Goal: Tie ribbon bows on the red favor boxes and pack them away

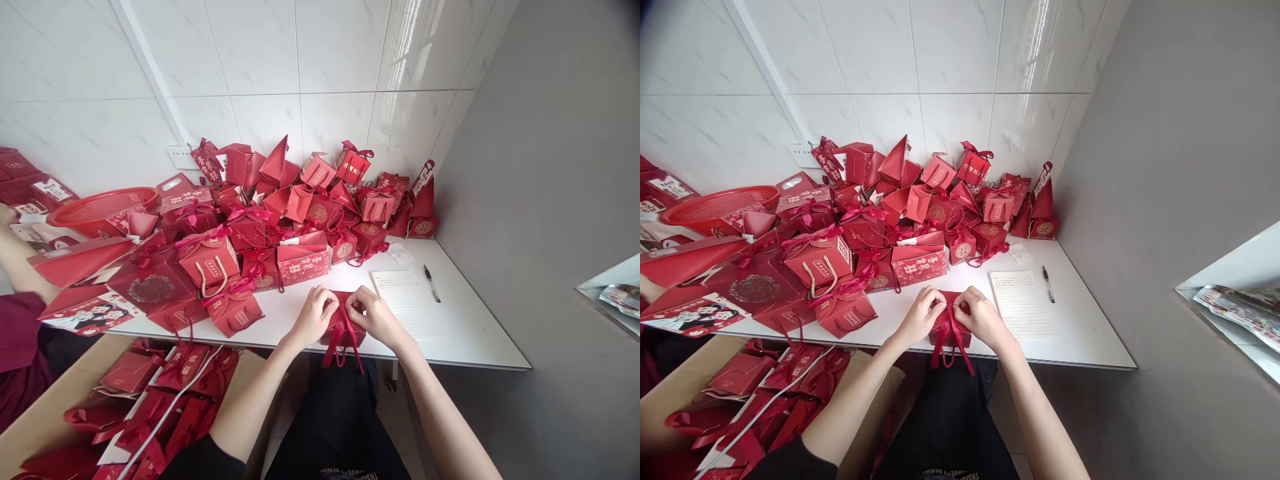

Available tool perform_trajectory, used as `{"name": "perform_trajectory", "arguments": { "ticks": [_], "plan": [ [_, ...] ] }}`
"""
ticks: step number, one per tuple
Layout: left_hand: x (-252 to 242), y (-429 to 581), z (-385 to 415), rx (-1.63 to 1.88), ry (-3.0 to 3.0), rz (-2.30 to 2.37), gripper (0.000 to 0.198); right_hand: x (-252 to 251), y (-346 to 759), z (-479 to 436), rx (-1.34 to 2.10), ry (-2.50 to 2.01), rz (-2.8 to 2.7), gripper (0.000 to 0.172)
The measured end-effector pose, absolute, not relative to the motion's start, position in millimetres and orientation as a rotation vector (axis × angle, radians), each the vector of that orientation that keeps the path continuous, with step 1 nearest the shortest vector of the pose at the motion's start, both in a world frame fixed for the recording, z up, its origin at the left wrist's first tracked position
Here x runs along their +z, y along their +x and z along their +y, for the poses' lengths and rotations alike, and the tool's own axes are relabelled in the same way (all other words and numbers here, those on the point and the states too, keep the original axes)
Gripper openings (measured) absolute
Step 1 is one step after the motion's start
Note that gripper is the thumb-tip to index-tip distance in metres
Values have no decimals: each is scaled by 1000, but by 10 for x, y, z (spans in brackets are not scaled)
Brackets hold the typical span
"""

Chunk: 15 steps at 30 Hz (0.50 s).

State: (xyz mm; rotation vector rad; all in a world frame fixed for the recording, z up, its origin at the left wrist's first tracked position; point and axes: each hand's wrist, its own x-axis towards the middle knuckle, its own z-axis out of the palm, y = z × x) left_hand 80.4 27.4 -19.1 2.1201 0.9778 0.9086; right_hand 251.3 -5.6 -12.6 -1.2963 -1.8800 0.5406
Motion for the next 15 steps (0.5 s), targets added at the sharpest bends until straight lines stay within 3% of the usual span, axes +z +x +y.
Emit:
{"name": "perform_trajectory", "arguments": {
  "ticks": [15],
  "plan": [
    [-110,815,251,871,2026,1005,8,-72,2507,-68,544,-1309,-1920,10]
  ]
}}
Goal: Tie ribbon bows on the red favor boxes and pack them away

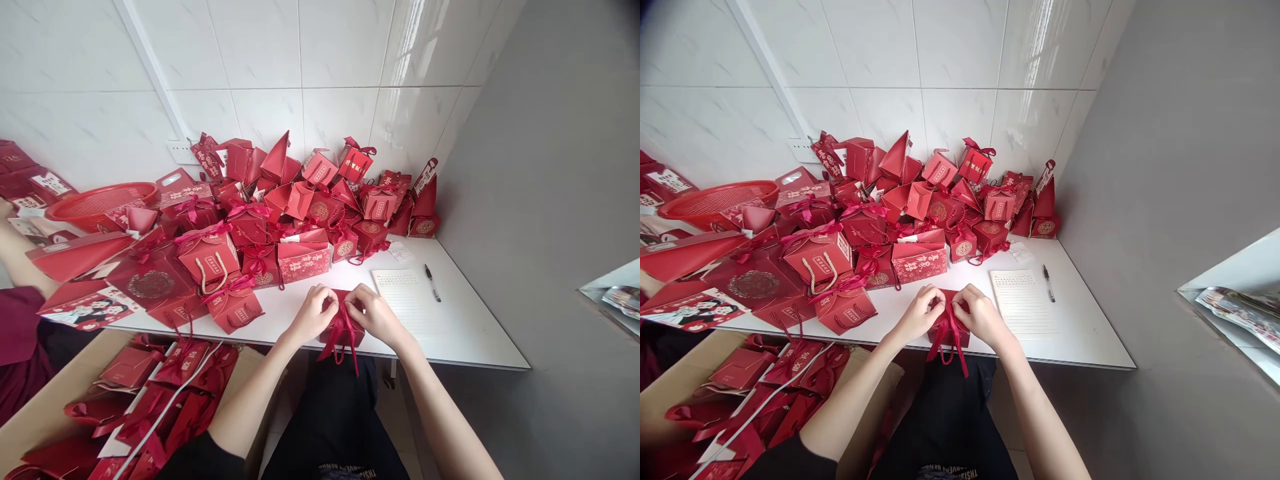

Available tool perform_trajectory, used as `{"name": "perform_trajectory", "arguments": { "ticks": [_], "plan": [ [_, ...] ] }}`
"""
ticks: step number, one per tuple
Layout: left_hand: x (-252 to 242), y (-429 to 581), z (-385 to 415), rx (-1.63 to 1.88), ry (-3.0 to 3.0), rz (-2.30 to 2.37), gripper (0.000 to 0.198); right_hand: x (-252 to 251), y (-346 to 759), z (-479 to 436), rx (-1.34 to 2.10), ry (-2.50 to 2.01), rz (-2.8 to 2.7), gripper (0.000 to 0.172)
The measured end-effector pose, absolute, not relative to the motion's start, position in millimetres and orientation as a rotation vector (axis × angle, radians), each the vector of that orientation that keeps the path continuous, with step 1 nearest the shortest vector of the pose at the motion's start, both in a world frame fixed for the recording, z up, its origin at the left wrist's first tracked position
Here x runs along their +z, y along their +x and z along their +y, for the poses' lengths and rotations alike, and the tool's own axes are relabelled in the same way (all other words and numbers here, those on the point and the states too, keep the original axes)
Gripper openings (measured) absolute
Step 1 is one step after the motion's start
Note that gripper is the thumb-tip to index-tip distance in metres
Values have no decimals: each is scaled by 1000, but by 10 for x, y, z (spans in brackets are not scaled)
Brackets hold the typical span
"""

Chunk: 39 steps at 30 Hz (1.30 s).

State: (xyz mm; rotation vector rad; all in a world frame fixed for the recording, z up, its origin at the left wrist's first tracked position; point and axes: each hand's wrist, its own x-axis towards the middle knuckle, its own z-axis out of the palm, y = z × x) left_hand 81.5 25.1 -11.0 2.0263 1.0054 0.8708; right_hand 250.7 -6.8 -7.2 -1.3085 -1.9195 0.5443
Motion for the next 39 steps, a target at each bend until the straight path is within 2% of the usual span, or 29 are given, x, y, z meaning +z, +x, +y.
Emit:
{"name": "perform_trajectory", "arguments": {
  "ticks": [10,17,24,28,39],
  "plan": [
    [-183,888,261,983,1805,1024,9,-155,2540,-75,686,-1262,-1764,16],
    [-218,892,248,1004,1663,993,11,-129,2521,-59,616,-1263,-1843,5],
    [-223,868,239,1008,1599,970,14,-130,2529,-36,695,-1295,-1800,7],
    [-150,861,233,980,1669,974,4,-155,2529,-46,721,-1275,-1771,7],
    [-210,893,250,997,1573,964,8,-148,2538,-62,698,-1283,-1823,9]
  ]
}}
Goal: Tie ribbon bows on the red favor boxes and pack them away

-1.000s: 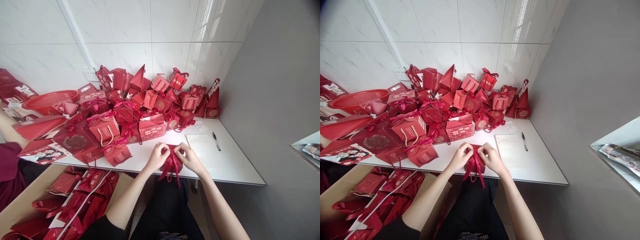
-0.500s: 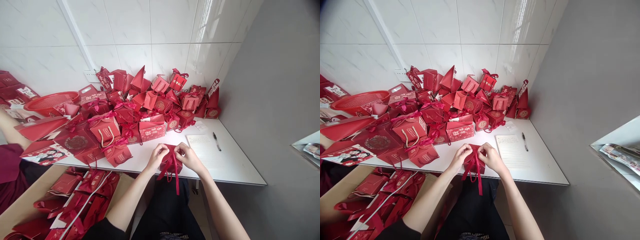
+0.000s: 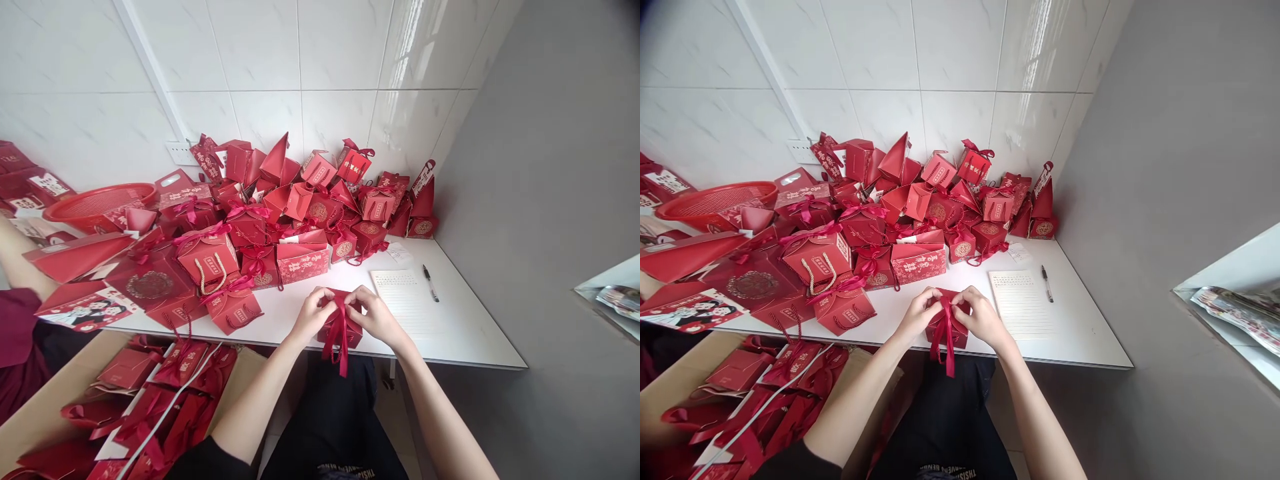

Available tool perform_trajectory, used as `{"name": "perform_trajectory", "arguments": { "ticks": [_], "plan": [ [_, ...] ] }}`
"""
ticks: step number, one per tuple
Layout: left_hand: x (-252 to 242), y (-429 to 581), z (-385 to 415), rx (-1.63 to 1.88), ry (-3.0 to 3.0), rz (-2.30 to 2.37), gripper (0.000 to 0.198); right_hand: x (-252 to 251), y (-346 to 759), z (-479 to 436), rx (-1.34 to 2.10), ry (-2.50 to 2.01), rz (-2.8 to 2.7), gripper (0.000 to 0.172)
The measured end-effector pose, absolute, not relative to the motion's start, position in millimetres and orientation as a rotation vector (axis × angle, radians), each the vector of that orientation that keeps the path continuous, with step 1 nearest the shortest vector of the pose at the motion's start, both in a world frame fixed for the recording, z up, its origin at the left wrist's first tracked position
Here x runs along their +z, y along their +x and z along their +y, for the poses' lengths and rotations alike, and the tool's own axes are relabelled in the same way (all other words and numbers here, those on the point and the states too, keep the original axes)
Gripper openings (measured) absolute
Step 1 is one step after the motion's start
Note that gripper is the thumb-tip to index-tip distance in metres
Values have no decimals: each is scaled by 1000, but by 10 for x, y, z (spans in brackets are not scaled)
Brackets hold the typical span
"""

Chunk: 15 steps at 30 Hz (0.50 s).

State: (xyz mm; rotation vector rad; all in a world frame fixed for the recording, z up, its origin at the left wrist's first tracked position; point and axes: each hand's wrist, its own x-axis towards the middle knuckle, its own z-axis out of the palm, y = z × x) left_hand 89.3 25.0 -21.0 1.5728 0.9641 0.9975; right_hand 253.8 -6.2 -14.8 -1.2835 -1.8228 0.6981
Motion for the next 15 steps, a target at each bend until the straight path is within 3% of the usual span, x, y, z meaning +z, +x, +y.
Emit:
{"name": "perform_trajectory", "arguments": {
  "ticks": [15],
  "plan": [
    [-122,839,236,941,1465,900,7,-102,2504,-61,692,-1258,-1878,12]
  ]
}}
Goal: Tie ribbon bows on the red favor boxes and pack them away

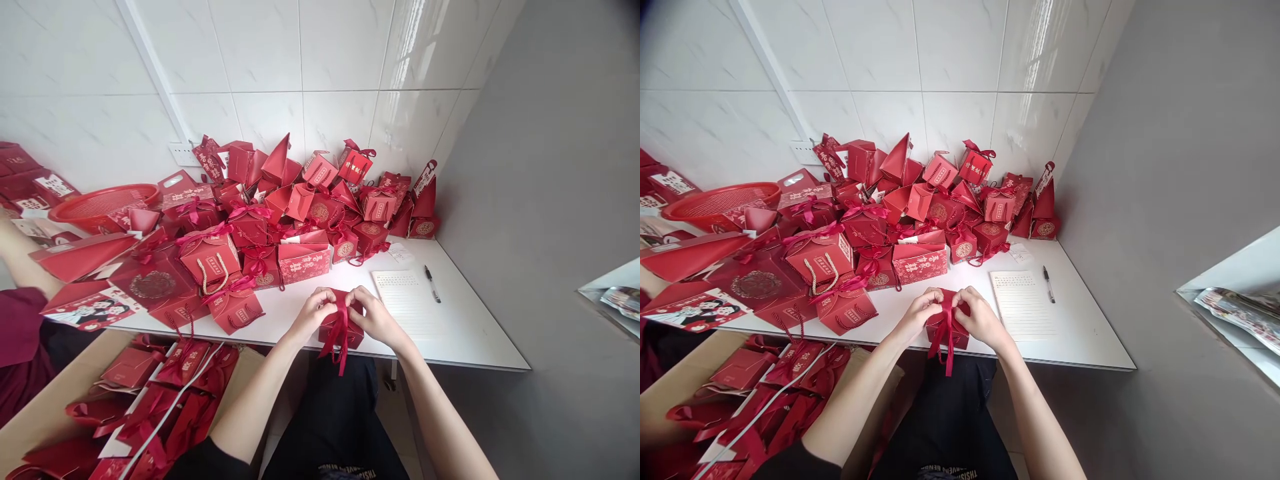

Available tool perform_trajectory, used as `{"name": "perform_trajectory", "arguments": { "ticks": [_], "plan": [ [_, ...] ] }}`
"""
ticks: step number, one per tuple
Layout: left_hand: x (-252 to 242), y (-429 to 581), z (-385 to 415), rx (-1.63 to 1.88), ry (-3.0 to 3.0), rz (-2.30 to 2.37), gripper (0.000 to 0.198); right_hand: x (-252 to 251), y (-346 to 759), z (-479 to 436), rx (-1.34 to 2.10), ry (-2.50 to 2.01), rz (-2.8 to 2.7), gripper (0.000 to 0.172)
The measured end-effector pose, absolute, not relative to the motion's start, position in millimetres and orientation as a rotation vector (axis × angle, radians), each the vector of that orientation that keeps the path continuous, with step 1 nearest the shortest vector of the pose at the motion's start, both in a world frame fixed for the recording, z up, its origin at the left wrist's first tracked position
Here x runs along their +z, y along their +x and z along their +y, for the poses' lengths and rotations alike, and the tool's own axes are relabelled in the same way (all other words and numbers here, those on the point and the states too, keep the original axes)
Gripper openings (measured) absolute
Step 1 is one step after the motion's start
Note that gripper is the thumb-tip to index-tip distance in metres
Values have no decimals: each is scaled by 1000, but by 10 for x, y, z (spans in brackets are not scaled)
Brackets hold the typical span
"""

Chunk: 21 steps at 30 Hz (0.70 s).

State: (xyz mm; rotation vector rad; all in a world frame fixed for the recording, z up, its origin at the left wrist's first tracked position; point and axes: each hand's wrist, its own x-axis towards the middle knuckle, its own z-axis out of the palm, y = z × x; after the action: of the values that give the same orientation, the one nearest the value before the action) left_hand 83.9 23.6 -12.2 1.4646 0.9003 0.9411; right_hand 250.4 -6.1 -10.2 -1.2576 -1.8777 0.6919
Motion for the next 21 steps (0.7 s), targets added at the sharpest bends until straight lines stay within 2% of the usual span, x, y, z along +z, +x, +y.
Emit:
{"name": "perform_trajectory", "arguments": {
  "ticks": [4,11,15,21],
  "plan": [
    [-117,837,237,943,1516,911,8,-61,2499,-78,743,-1286,-1878,14],
    [-235,895,270,1019,1527,956,16,-58,2493,-79,720,-1310,-1850,4],
    [-258,908,258,1059,1420,947,12,-145,2522,-51,868,-1240,-1687,18],
    [-272,931,246,1124,1161,931,25,-206,2514,-35,1039,-1163,-1478,26]
  ]
}}
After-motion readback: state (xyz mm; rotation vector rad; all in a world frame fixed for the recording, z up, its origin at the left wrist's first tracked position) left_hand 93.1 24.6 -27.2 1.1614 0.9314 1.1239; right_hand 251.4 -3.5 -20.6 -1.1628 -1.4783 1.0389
